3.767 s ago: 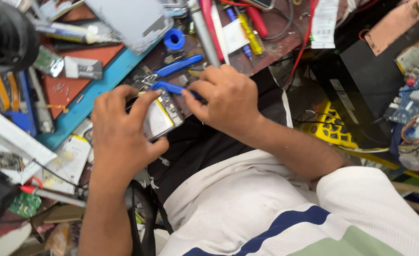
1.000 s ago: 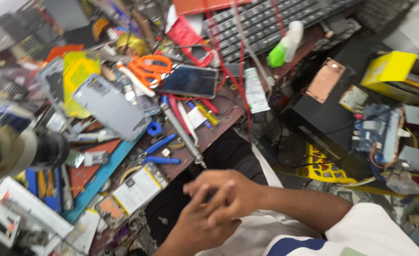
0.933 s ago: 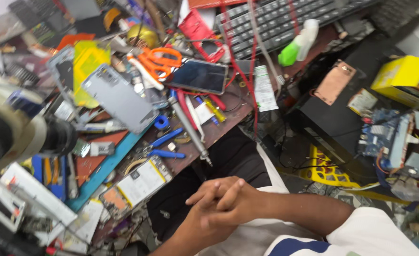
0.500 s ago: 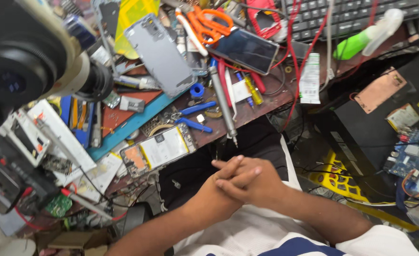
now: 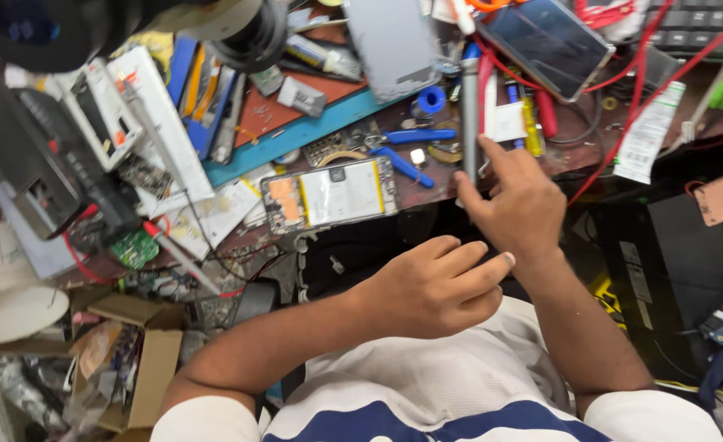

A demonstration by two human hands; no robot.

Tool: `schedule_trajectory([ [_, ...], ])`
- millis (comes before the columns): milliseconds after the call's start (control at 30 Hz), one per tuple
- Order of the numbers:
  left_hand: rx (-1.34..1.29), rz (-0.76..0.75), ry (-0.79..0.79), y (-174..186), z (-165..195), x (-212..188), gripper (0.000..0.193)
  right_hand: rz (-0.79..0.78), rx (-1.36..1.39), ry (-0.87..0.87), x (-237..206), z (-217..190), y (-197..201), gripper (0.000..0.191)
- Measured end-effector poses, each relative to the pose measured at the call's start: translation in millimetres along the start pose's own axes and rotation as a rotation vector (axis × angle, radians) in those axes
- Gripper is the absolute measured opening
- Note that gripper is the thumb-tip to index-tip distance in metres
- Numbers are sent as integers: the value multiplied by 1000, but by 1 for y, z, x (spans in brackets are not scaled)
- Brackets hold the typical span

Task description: The person repairs a disassembled smartphone, first manipulating a small component near its opened body, then using pliers on a flex cable part at the workbench. They cut and apply tape to the phone, press a piece of tape into place, and wipe the device with a small cloth or tissue.

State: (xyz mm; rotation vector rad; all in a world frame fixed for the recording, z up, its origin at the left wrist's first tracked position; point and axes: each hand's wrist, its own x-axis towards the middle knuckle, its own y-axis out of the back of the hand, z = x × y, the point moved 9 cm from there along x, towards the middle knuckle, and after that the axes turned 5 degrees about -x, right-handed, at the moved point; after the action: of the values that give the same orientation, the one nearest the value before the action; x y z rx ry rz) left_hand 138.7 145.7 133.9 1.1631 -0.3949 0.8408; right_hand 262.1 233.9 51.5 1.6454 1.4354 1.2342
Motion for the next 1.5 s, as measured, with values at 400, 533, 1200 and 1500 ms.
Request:
schedule_trajectory([
  [400,126,-21,101,6,-29,-7,9,119,-198,142,28,-8,15,31],
  [533,208,246,366,62,-66,-27,10,91,-144,129,40,-18,45,38],
  [1200,416,59,531,48,-100,-75,26,-28,-140,348,5,-68,16,35],
  [1500,515,43,491,52,-100,-65,31,-1,-4,411,7,-63,17,24],
])
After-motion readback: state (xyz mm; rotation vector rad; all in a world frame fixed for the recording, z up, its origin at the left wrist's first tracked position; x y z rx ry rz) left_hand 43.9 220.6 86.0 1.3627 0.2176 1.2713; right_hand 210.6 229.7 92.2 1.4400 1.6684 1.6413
